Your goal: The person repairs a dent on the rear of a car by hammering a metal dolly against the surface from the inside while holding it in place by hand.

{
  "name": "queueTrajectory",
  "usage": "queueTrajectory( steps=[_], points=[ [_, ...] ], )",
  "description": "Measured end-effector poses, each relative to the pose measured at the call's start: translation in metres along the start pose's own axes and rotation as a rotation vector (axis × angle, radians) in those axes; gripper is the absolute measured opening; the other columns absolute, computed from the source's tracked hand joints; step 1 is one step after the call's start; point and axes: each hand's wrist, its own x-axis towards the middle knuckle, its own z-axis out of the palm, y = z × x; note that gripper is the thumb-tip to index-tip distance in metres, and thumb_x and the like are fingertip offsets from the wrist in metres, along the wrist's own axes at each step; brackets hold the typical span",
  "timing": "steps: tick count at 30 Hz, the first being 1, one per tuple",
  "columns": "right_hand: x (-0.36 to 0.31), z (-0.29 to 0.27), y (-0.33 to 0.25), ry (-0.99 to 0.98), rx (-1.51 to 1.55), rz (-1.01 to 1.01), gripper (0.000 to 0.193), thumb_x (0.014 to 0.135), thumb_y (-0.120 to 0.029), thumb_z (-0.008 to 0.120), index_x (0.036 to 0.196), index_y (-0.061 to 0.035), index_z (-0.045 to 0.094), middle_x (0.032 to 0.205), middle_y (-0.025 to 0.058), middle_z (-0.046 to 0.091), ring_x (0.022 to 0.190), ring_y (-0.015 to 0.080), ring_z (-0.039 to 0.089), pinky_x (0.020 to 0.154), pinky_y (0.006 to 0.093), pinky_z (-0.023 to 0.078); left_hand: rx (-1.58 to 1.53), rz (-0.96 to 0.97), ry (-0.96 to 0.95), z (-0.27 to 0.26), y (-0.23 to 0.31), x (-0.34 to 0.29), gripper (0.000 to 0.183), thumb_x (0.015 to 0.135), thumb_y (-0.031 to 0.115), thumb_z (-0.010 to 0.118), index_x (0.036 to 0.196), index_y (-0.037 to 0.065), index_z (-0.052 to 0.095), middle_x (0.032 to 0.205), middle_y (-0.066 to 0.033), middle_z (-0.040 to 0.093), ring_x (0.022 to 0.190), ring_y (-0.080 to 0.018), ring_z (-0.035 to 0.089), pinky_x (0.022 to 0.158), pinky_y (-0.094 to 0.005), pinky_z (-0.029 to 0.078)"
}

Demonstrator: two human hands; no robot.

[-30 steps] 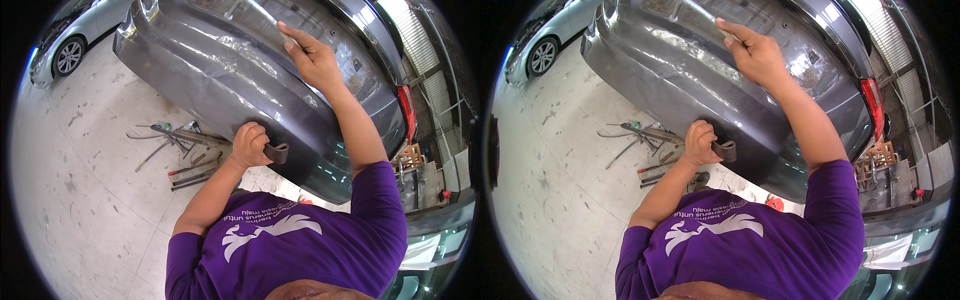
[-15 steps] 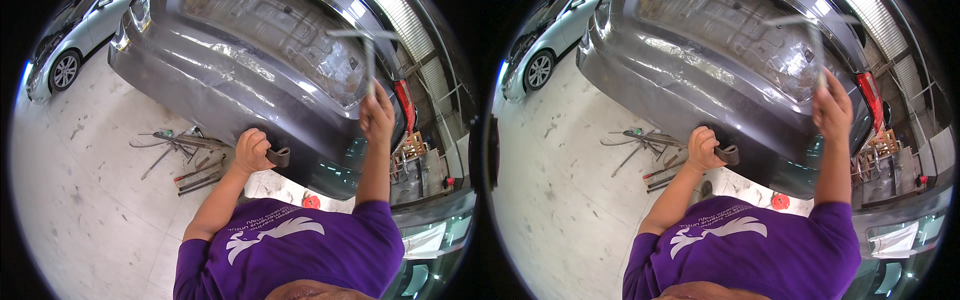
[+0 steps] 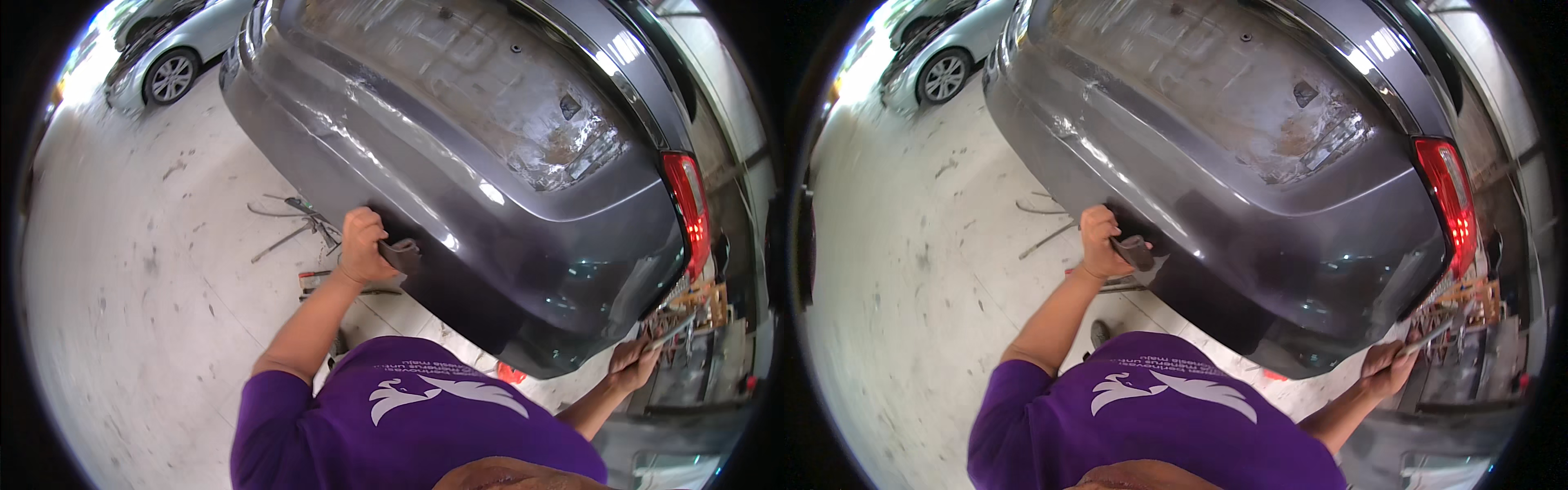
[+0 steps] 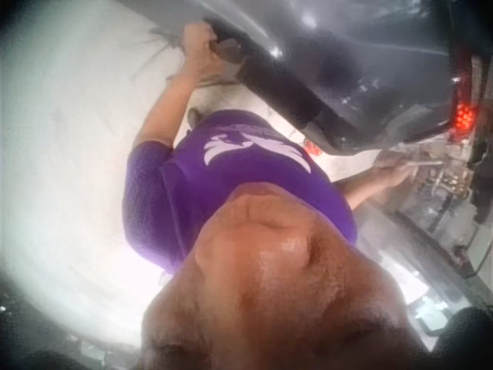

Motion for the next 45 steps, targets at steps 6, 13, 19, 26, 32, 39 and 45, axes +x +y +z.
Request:
queueTrajectory(
  steps=[6, 13, 19, 26, 32, 39, 45],
  points=[
    [-0.006, -0.001, 0.029, 0.112, -0.026, 0.027, 0.057, 0.098, -0.025, 0.068, 0.141, 0.0062, 0.045, 0.065, 0.0067, 0.050, 0.044, 0.0131, 0.046, 0.036, 0.0256, 0.039, 0.121, -0.026, -0.007, -0.001, 0.003, -0.007, 0.064, 0.069, 0.031, 0.090, 0.104, 0.010, 0.042, 0.099, -0.0122, 0.047, 0.089, -0.0283, 0.048, 0.080, -0.0413, 0.042],
    [-0.002, 0.029, 0.056, 0.011, -0.238, 0.030, 0.054, 0.096, -0.022, 0.068, 0.140, 0.0052, 0.051, 0.065, 0.0093, 0.057, 0.048, 0.0107, 0.049, 0.045, 0.0217, 0.039, 0.154, -0.121, 0.046, -0.006, 0.002, -0.022, 0.061, 0.073, 0.033, 0.086, 0.107, 0.008, 0.041, 0.105, -0.0129, 0.046, 0.092, -0.0278, 0.049, 0.083, -0.0395, 0.043],
    [-0.005, 0.047, 0.050, -0.009, -0.378, 0.108, 0.046, 0.097, -0.016, 0.066, 0.136, 0.0043, 0.055, 0.069, 0.0041, 0.059, 0.058, 0.0082, 0.051, 0.054, 0.0209, 0.041, 0.222, -0.180, 0.098, -0.007, 0.007, -0.030, 0.059, 0.081, 0.034, 0.082, 0.111, 0.007, 0.039, 0.108, -0.0121, 0.045, 0.092, -0.0249, 0.049, 0.084, -0.0378, 0.045],
    [-0.003, 0.041, 0.049, -0.097, -0.450, 0.081, 0.050, 0.100, -0.021, 0.064, 0.141, 0.0043, 0.051, 0.071, 0.0044, 0.056, 0.058, 0.0073, 0.049, 0.052, 0.0188, 0.039, 0.319, -0.200, 0.090, -0.005, 0.013, -0.029, 0.058, 0.088, 0.037, 0.076, 0.118, 0.006, 0.037, 0.109, -0.0119, 0.044, 0.095, -0.0243, 0.049, 0.087, -0.0389, 0.045],
    [-0.001, 0.032, 0.053, -0.147, -0.470, 0.042, 0.050, 0.100, -0.019, 0.061, 0.143, 0.0042, 0.049, 0.071, 0.0046, 0.057, 0.056, 0.0073, 0.049, 0.051, 0.0193, 0.040, 0.309, -0.276, 0.094, -0.009, 0.014, -0.035, 0.055, 0.091, 0.027, 0.072, 0.123, 0.006, 0.034, 0.114, -0.0129, 0.046, 0.099, -0.0233, 0.049, 0.092, -0.0387, 0.044],
    [0.002, 0.030, 0.049, -0.140, -0.454, 0.093, 0.053, 0.101, -0.020, 0.060, 0.146, 0.0039, 0.045, 0.069, 0.0056, 0.057, 0.055, 0.0070, 0.048, 0.049, 0.0187, 0.038, 0.380, -0.717, 0.387, 0.034, 0.077, -0.009, 0.026, 0.097, 0.013, 0.064, 0.113, 0.002, 0.046, 0.109, -0.0101, 0.051, 0.100, -0.0204, 0.051, 0.094, -0.0343, 0.043],
    [0.005, 0.028, 0.046, -0.230, -0.471, 0.088, 0.052, 0.101, -0.017, 0.059, 0.145, 0.0058, 0.044, 0.068, 0.0061, 0.058, 0.053, 0.0067, 0.047, 0.049, 0.0191, 0.038, 0.275, -0.621, 0.441, 0.042, 0.081, -0.015, 0.025, 0.100, 0.014, 0.063, 0.113, 0.002, 0.046, 0.105, -0.0069, 0.054, 0.098, -0.0167, 0.053, 0.096, -0.0326, 0.042]
  ],
)
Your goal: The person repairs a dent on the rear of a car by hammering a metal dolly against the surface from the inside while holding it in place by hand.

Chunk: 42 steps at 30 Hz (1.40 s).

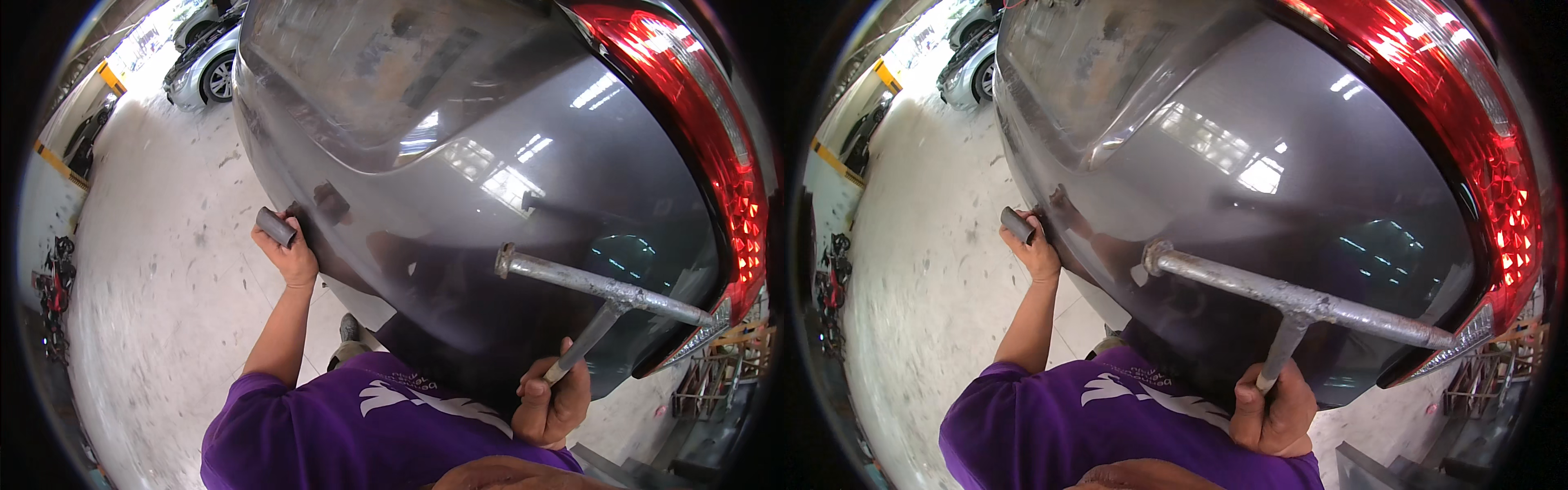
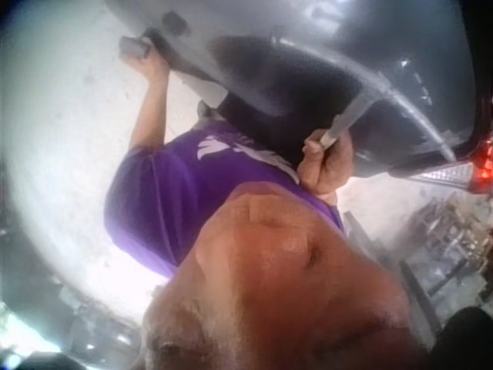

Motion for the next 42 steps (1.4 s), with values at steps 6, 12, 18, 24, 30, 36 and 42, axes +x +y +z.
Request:
queueTrajectory(
  steps=[6, 12, 18, 24, 30, 36, 42],
  points=[
    [-0.001, -0.003, 0.005, -0.027, 0.008, -0.051, 0.052, 0.101, -0.014, 0.058, 0.146, 0.0071, 0.042, 0.068, 0.0064, 0.060, 0.052, 0.0068, 0.048, 0.050, 0.0198, 0.039, 0.079, -0.131, -0.062, -0.009, -0.007, 0.002, 0.041, 0.097, 0.014, 0.068, 0.124, -0.001, 0.042, 0.111, -0.0101, 0.054, 0.103, -0.0184, 0.053, 0.098, -0.0330, 0.043],
    [0.000, 0.001, 0.009, 0.017, 0.037, -0.118, 0.051, 0.101, -0.015, 0.059, 0.144, 0.0094, 0.044, 0.068, 0.0069, 0.060, 0.053, 0.0066, 0.049, 0.050, 0.0197, 0.039, 0.195, -0.117, -0.064, -0.008, -0.008, 0.004, 0.041, 0.097, 0.012, 0.068, 0.125, -0.001, 0.041, 0.109, -0.0104, 0.055, 0.100, -0.0181, 0.054, 0.096, -0.0326, 0.043],
    [0.001, 0.002, 0.008, 0.028, 0.054, -0.105, 0.052, 0.101, -0.015, 0.060, 0.143, 0.0097, 0.044, 0.068, 0.0070, 0.060, 0.053, 0.0063, 0.049, 0.050, 0.0198, 0.039, 0.078, -0.131, -0.059, -0.007, -0.011, 0.003, 0.040, 0.097, 0.011, 0.067, 0.125, -0.001, 0.042, 0.110, -0.0108, 0.055, 0.100, -0.0178, 0.055, 0.097, -0.0321, 0.043],
    [0.002, 0.002, 0.007, 0.008, 0.012, -0.103, 0.052, 0.101, -0.015, 0.060, 0.144, 0.0087, 0.044, 0.067, 0.0067, 0.060, 0.053, 0.0064, 0.049, 0.049, 0.0198, 0.039, 0.112, -0.148, -0.069, -0.009, -0.009, 0.004, 0.040, 0.096, 0.012, 0.068, 0.124, -0.001, 0.042, 0.111, -0.0109, 0.055, 0.102, -0.0180, 0.055, 0.097, -0.0321, 0.043],
    [-0.001, 0.000, 0.002, 0.007, -0.044, -0.030, 0.053, 0.101, -0.017, 0.059, 0.145, 0.0080, 0.043, 0.066, 0.0061, 0.058, 0.052, 0.0070, 0.048, 0.049, 0.0203, 0.039, 0.075, -0.109, -0.019, 0.002, 0.001, 0.002, 0.030, 0.096, 0.012, 0.067, 0.116, 0.002, 0.047, 0.102, -0.0063, 0.054, 0.096, -0.0166, 0.051, 0.092, -0.0321, 0.043],
    [0.003, 0.000, 0.003, -0.045, -0.031, -0.054, 0.053, 0.101, -0.018, 0.059, 0.145, 0.0080, 0.044, 0.066, 0.0065, 0.058, 0.052, 0.0070, 0.048, 0.049, 0.0204, 0.038, 0.099, -0.182, -0.061, -0.005, 0.002, 0.002, 0.039, 0.095, 0.014, 0.068, 0.122, 0.000, 0.044, 0.111, -0.0093, 0.050, 0.104, -0.0180, 0.051, 0.097, -0.0321, 0.043],
    [0.000, 0.002, 0.008, -0.003, -0.007, -0.112, 0.051, 0.101, -0.016, 0.059, 0.144, 0.0084, 0.045, 0.066, 0.0063, 0.059, 0.053, 0.0071, 0.049, 0.049, 0.0205, 0.038, 0.086, -0.152, -0.063, -0.004, -0.001, 0.003, 0.040, 0.095, 0.015, 0.068, 0.122, -0.001, 0.044, 0.112, -0.0097, 0.051, 0.103, -0.0184, 0.051, 0.096, -0.0332, 0.043]
  ],
)
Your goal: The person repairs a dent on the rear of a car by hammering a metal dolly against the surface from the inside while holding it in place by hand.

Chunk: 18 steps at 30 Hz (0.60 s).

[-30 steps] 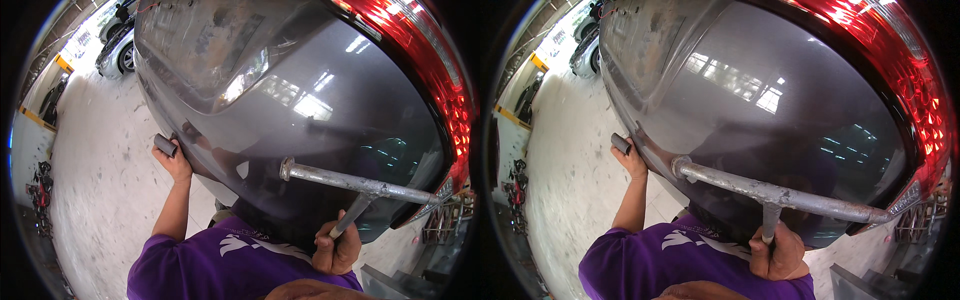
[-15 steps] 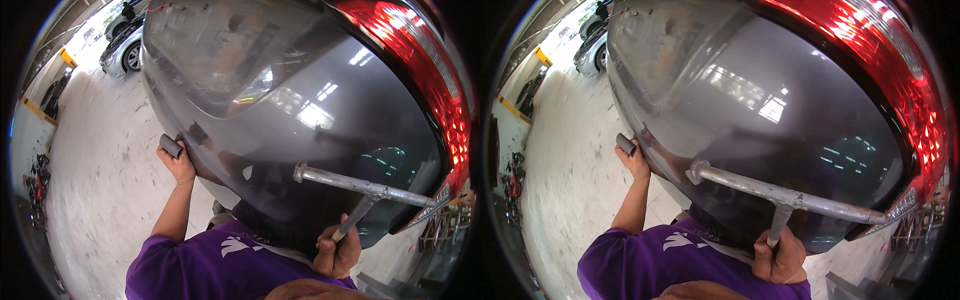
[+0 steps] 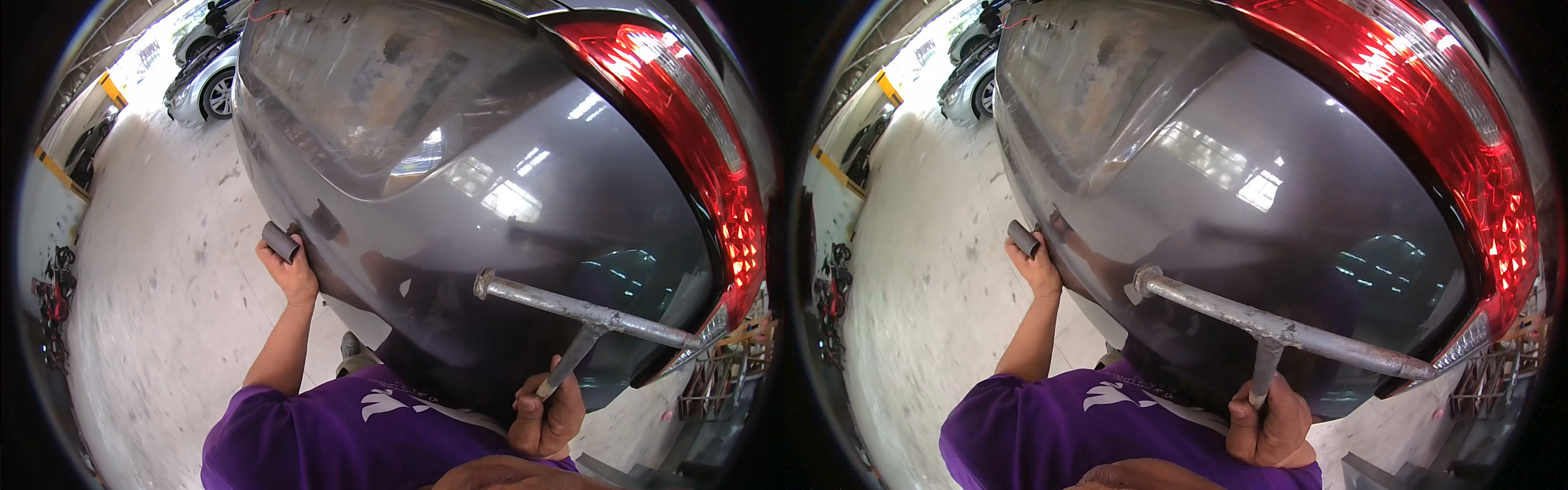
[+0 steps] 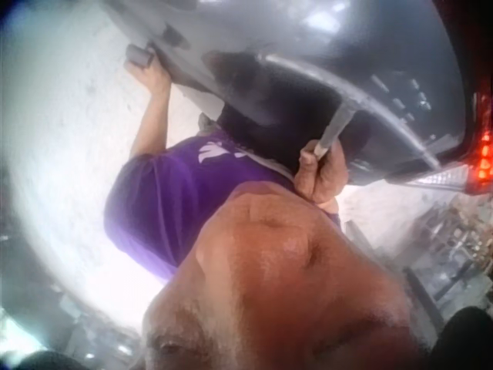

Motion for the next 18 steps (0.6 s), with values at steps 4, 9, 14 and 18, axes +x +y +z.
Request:
queueTrajectory(
  steps=[4, 9, 14, 18],
  points=[
    [0.003, -0.002, 0.003, -0.019, 0.009, -0.033, 0.051, 0.100, -0.015, 0.059, 0.144, 0.0083, 0.045, 0.066, 0.0067, 0.060, 0.053, 0.0074, 0.050, 0.050, 0.0207, 0.039, 0.013, -0.007, 0.010, -0.002, -0.013, 0.001, 0.040, 0.096, 0.014, 0.068, 0.123, -0.001, 0.044, 0.112, -0.0102, 0.052, 0.103, -0.0189, 0.052, 0.097, -0.0330, 0.042],
    [0.006, -0.008, 0.000, -0.082, -0.018, -0.040, 0.046, 0.090, -0.006, 0.066, 0.127, 0.0164, 0.048, 0.065, 0.0142, 0.063, 0.053, 0.0203, 0.063, 0.051, 0.0297, 0.050, 0.049, 0.092, 0.015, -0.004, -0.018, 0.001, 0.032, 0.100, 0.019, 0.063, 0.119, 0.001, 0.045, 0.103, -0.0048, 0.050, 0.094, -0.0138, 0.049, 0.089, -0.0295, 0.043],
    [0.005, -0.008, -0.001, -0.084, -0.064, -0.042, 0.048, 0.094, -0.008, 0.063, 0.135, 0.0117, 0.047, 0.069, 0.0099, 0.064, 0.053, 0.0137, 0.057, 0.053, 0.0253, 0.046, 0.007, 0.032, 0.007, -0.002, -0.012, 0.002, 0.032, 0.101, 0.022, 0.063, 0.118, 0.002, 0.044, 0.102, -0.0039, 0.050, 0.093, -0.0124, 0.048, 0.086, -0.0292, 0.043],
    [0.008, -0.011, -0.002, -0.094, -0.117, -0.072, 0.048, 0.094, -0.007, 0.061, 0.135, 0.0113, 0.047, 0.068, 0.0080, 0.064, 0.051, 0.0109, 0.054, 0.052, 0.0234, 0.044, -0.057, 0.054, -0.008, -0.003, -0.019, 0.004, 0.028, 0.100, 0.020, 0.064, 0.114, 0.004, 0.044, 0.100, -0.0026, 0.050, 0.090, -0.0112, 0.048, 0.084, -0.0281, 0.043]
  ],
)
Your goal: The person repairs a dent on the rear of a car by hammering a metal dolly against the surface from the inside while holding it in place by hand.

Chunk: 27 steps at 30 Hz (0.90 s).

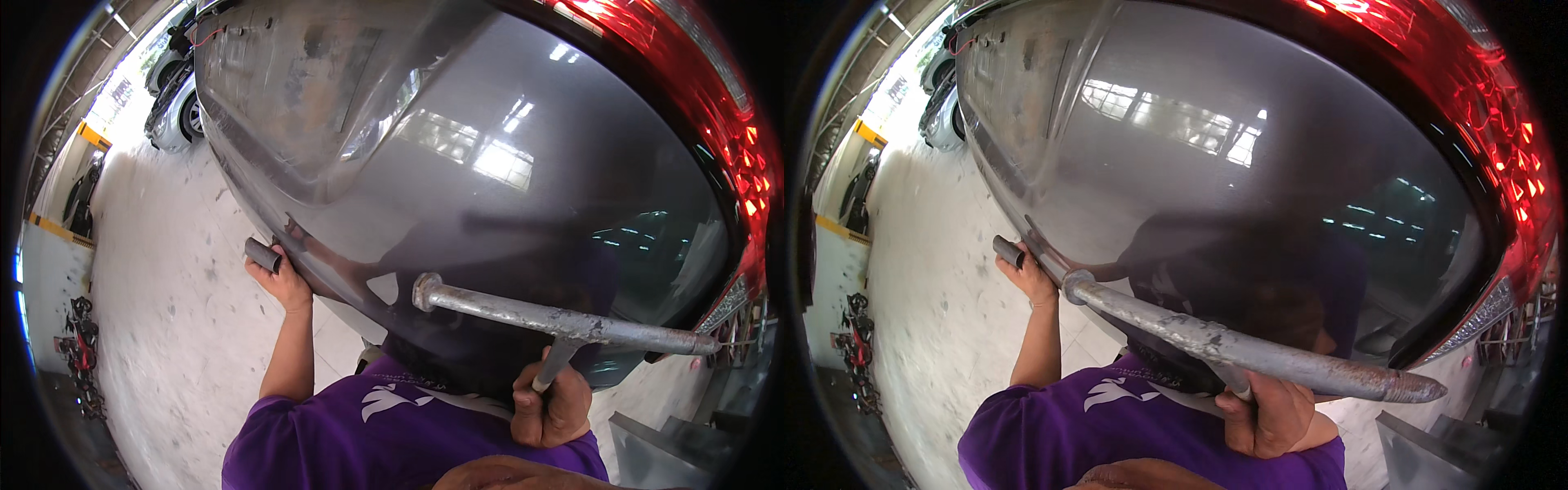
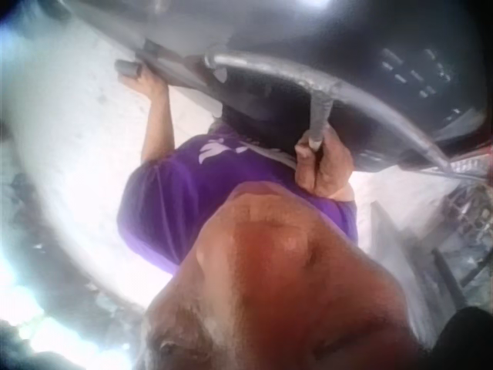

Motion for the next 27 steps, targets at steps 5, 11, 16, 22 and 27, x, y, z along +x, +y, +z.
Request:
queueTrajectory(
  steps=[5, 11, 16, 22, 27],
  points=[
    [0.003, 0.001, 0.002, -0.014, 0.007, -0.015, 0.048, 0.092, -0.006, 0.061, 0.133, 0.0127, 0.047, 0.068, 0.0082, 0.064, 0.049, 0.0117, 0.055, 0.051, 0.0241, 0.045, 0.010, -0.021, 0.007, 0.002, -0.004, 0.000, 0.024, 0.099, 0.015, 0.062, 0.112, 0.006, 0.044, 0.098, -0.0018, 0.051, 0.087, -0.0109, 0.049, 0.080, -0.0269, 0.043],
    [0.001, 0.003, 0.003, 0.027, 0.016, -0.033, 0.051, 0.094, -0.007, 0.060, 0.139, 0.0125, 0.044, 0.067, 0.0079, 0.063, 0.051, 0.0104, 0.054, 0.051, 0.0230, 0.044, 0.019, -0.040, 0.030, 0.000, 0.002, -0.001, 0.023, 0.096, 0.012, 0.061, 0.112, 0.005, 0.046, 0.098, -0.0025, 0.051, 0.088, -0.0115, 0.049, 0.082, -0.0279, 0.043],
    [-0.006, 0.009, 0.004, 0.073, 0.117, 0.038, 0.053, 0.100, -0.012, 0.057, 0.145, 0.0106, 0.041, 0.066, 0.0070, 0.060, 0.051, 0.0080, 0.049, 0.049, 0.0212, 0.040, 0.032, -0.051, 0.052, 0.014, 0.021, -0.003, 0.030, 0.096, 0.016, 0.064, 0.116, 0.001, 0.046, 0.104, -0.0056, 0.051, 0.095, -0.0149, 0.050, 0.090, -0.0311, 0.044],
    [0.000, 0.019, -0.012, 0.207, 0.096, 0.196, 0.055, 0.103, -0.025, 0.055, 0.146, 0.0073, 0.043, 0.068, 0.0060, 0.056, 0.052, 0.0070, 0.048, 0.048, 0.0198, 0.038, 0.058, -0.082, 0.038, 0.006, 0.016, -0.003, 0.040, 0.095, 0.017, 0.069, 0.121, -0.001, 0.044, 0.112, -0.0104, 0.052, 0.103, -0.0190, 0.052, 0.096, -0.0330, 0.043],
    [-0.001, 0.022, -0.008, 0.324, 0.225, 0.281, 0.055, 0.099, -0.023, 0.061, 0.143, 0.0065, 0.047, 0.070, 0.0073, 0.060, 0.053, 0.0086, 0.051, 0.050, 0.0211, 0.042, 0.034, -0.063, 0.015, 0.011, 0.013, -0.007, 0.039, 0.096, 0.017, 0.069, 0.120, -0.001, 0.044, 0.111, -0.0099, 0.051, 0.102, -0.0189, 0.051, 0.095, -0.0325, 0.043]
  ],
)
